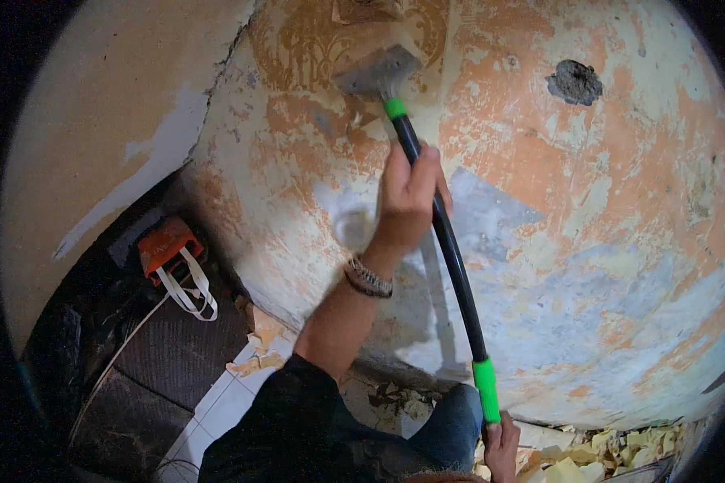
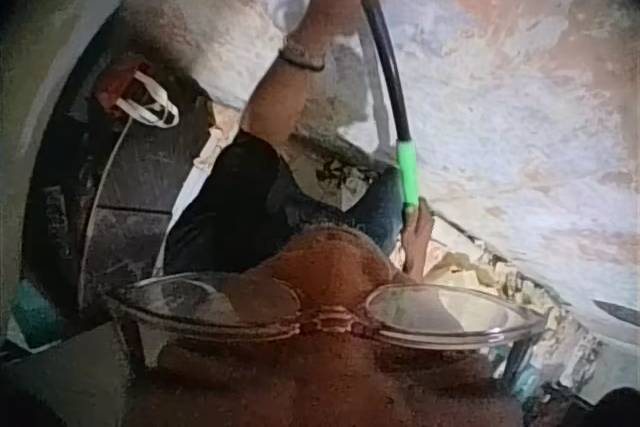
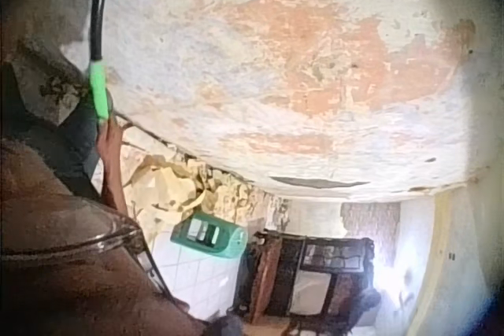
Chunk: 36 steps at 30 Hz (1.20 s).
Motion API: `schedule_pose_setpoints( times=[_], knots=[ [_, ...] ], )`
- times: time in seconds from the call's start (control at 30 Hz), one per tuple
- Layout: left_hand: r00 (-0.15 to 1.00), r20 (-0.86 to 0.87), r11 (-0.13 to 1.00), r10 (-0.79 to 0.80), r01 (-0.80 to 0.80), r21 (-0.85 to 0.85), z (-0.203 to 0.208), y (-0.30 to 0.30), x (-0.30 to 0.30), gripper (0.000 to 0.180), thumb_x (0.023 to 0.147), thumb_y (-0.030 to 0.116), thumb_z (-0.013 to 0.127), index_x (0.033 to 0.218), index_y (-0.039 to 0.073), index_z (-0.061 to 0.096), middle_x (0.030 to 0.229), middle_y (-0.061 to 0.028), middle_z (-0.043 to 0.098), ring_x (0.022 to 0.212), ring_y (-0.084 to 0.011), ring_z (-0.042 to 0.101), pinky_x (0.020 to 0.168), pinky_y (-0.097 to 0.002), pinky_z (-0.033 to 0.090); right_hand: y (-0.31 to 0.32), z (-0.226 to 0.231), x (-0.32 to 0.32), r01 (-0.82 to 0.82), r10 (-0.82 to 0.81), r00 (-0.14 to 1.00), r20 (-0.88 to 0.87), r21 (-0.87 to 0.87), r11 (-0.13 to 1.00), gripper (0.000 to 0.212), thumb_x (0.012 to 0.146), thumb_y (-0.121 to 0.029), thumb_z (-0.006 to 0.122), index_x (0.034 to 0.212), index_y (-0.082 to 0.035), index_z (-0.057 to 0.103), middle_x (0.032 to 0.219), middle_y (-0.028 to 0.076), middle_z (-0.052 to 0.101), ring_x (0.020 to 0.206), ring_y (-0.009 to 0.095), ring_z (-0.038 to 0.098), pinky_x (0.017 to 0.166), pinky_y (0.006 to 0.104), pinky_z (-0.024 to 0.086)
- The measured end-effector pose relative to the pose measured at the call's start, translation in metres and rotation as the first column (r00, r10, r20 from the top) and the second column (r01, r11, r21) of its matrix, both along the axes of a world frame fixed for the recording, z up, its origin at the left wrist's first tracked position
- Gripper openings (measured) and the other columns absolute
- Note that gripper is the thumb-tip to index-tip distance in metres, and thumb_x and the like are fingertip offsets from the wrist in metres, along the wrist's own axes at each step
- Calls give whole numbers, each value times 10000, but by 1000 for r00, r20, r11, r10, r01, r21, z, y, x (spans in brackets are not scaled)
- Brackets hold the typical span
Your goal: Scraping old wallpaper and debris from a wall using a long-handled scraper.
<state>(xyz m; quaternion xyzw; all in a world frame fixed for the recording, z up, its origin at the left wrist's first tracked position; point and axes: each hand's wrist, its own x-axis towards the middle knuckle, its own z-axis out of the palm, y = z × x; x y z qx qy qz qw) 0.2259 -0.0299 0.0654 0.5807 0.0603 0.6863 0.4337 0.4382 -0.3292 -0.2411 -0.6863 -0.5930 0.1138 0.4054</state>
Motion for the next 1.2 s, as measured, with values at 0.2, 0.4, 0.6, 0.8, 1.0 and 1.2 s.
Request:
schedule_pose_setpoints(
  times=[0.2,0.4,0.6,0.8,1.0,1.2],
  knots=[
    [997,-72,999,-28,26,-35,-33,-11,13,131,965,193,429,935,73,385,582,-38,461,423,-148,492,406,-285,440,-19,53,-27,-16,10,921,-390,-13,1000,365,964,-261,491,1146,44,573,633,63,516,554,144,430,491,327,346],
    [999,-29,999,-39,40,13,-8,-4,-6,121,985,186,414,953,74,383,593,-31,466,431,-138,485,425,-265,434,-5,17,-12,97,-83,992,-91,155,983,391,989,-367,435,796,-29,468,575,-12,408,506,74,350,455,256,277],
    [996,-76,999,-44,45,8,-12,12,-18,107,984,164,433,944,69,402,610,-16,476,472,-117,498,444,-264,429,10,28,-25,-72,74,948,-309,18,997,324,906,-314,559,939,8,543,713,116,549,638,194,547,572,331,434],
    [981,-164,979,105,-73,190,-12,29,-15,150,978,193,478,958,63,406,667,-34,515,554,-137,587,519,-284,478,10,96,-55,190,-181,981,-77,141,972,396,864,-143,567,1211,33,492,1017,230,608,881,346,617,772,420,483],
    [946,-22,934,-323,322,152,-27,34,-17,457,973,509,399,1041,57,405,716,-98,596,624,-190,648,657,-319,564,-11,102,-56,142,-208,950,235,267,953,306,847,-176,564,1069,33,548,832,191,551,715,383,537,654,390,448],
    [924,113,924,-366,346,162,-32,28,-20,517,954,507,469,1098,12,425,827,-73,588,752,-142,631,727,-299,538,-97,79,-61,124,-78,781,-619,31,992,484,817,-429,636,913,43,592,591,30,509,466,108,470,422,243,359]
  ],
)
